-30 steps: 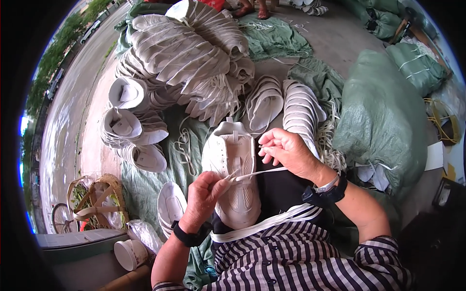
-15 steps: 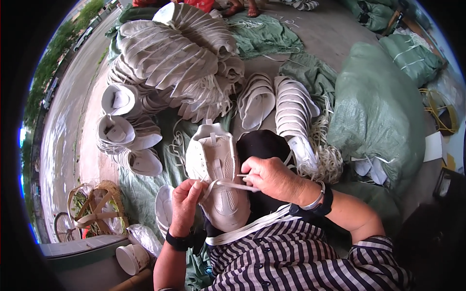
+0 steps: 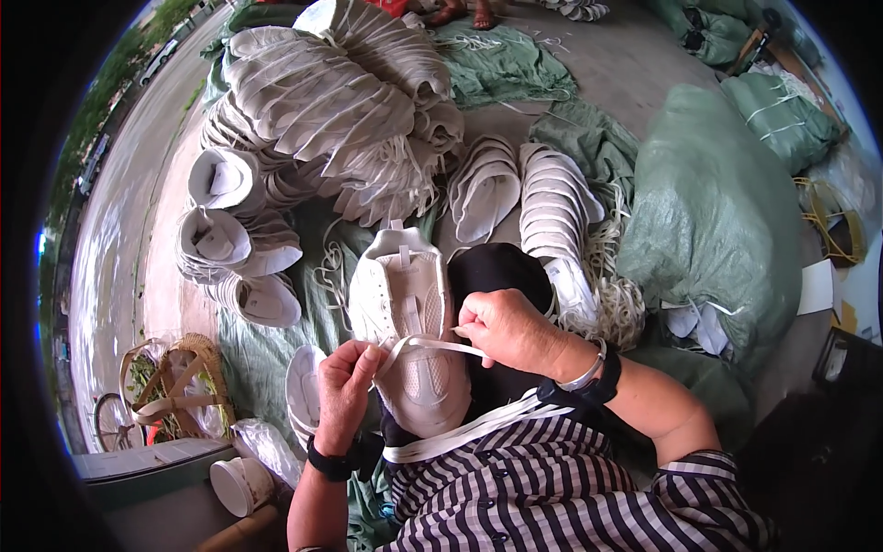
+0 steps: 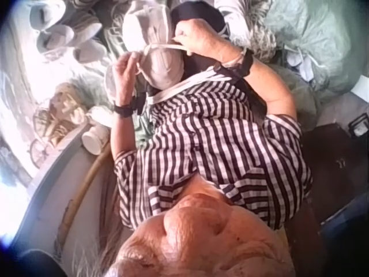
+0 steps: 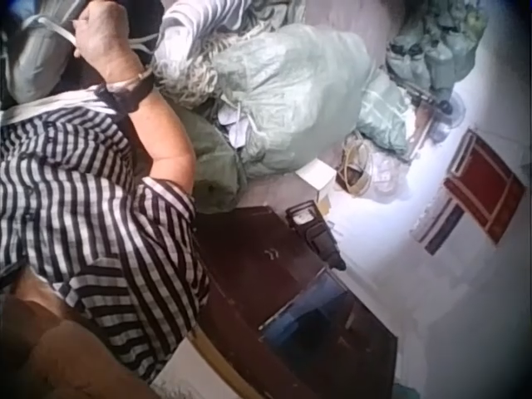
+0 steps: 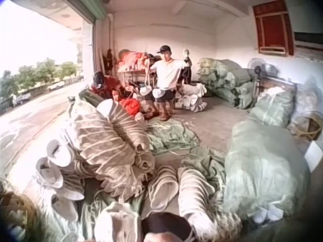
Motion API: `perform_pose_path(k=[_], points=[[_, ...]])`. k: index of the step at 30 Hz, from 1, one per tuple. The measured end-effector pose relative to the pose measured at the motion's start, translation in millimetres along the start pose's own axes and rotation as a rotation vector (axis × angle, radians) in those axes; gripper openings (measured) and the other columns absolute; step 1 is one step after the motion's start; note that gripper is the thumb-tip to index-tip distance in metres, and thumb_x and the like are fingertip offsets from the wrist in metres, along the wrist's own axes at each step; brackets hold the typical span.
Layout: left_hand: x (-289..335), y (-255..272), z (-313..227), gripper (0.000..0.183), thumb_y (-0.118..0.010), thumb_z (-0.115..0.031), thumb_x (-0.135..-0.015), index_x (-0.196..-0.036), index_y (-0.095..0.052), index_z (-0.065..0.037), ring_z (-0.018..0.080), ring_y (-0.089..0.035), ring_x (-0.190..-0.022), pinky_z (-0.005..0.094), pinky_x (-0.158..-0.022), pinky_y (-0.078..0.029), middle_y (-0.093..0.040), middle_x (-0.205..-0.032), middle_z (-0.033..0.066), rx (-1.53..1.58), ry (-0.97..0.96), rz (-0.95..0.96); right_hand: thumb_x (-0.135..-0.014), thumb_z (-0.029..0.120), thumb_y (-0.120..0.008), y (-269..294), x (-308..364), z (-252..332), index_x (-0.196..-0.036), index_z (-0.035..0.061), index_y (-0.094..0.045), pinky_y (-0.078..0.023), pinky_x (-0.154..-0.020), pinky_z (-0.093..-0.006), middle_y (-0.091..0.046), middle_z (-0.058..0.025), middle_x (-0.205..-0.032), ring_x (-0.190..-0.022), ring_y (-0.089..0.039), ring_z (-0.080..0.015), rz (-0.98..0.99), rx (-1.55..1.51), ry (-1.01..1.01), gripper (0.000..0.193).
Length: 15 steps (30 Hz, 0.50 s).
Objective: The recorder is lacing white sneakers while sitting in a shoe assembly area.
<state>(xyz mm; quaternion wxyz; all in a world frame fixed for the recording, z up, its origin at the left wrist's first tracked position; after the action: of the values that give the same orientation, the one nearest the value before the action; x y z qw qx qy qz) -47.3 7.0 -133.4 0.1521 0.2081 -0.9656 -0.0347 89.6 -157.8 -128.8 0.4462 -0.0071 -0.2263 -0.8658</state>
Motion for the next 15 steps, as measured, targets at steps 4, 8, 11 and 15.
perform_pose_path(k=[4, 8, 11, 15], points=[[-2, 0, -4, 0.023, -0.056, -0.020, -0.092, -0.085, -0.063, 0.001, 0.0036, -0.047, -0.067, 0.0185, -0.063, -0.038, -0.059, -0.073, -0.0031, 0.018, -0.056, 0.000, -0.084, 0.008, -0.060, 0, 1, 9, -0.077, -0.0004, -0.056, -0.046, -0.042, -0.0253, -0.058, -0.0093, -0.058, -0.046, -0.061, -0.0163, -0.057, 0.066, 0.117, 0.012], [-4, -2, -1, 0.021, -0.057, -0.017, -0.092, -0.082, -0.061, 0.000, 0.0026, -0.045, -0.065, 0.0180, -0.060, -0.037, -0.056, -0.071, -0.0045, 0.050, 0.000, 0.012, -0.074, 0.005, -0.059, -24, 15, 37, -0.076, 0.0040, -0.049, -0.047, -0.045, -0.0317, -0.044, -0.0052, -0.060, -0.049, -0.055, -0.0230, -0.126, 0.795, 0.600, 0.010], [-5, -2, -3, 0.019, -0.057, -0.014, -0.090, -0.078, -0.059, 0.000, 0.0021, -0.043, -0.063, 0.0178, -0.057, -0.035, -0.053, -0.069, -0.0058, 0.026, -0.023, -0.002, -0.078, 0.005, -0.058, -19, 11, 35, -0.078, 0.0025, -0.050, -0.048, -0.047, -0.0330, -0.049, -0.0068, -0.059, -0.051, -0.058, -0.0228, -0.161, 0.619, 0.573, 0.008], [-7, -3, -8, 0.018, -0.057, -0.013, -0.088, -0.074, -0.058, -0.001, 0.0019, -0.041, -0.062, 0.0183, -0.055, -0.034, -0.051, -0.067, -0.0066, 0.008, -0.031, 0.002, -0.085, 0.009, -0.057, -8, -2, 14, -0.085, 0.0014, -0.054, -0.048, -0.048, -0.0310, -0.058, -0.0108, -0.062, -0.052, -0.063, -0.0183, 0.009, 0.124, 0.273, 0.008]])
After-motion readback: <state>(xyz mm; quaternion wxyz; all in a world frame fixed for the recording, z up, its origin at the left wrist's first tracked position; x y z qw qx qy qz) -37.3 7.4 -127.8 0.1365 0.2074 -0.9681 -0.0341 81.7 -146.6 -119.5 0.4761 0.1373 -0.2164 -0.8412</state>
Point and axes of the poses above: each hand's wrist, its own x-axis away from the middle knuckle, its own y-axis out of the back of the hand, z = x × y, the point moved 7 cm from there along -x, towards the middle knuckle
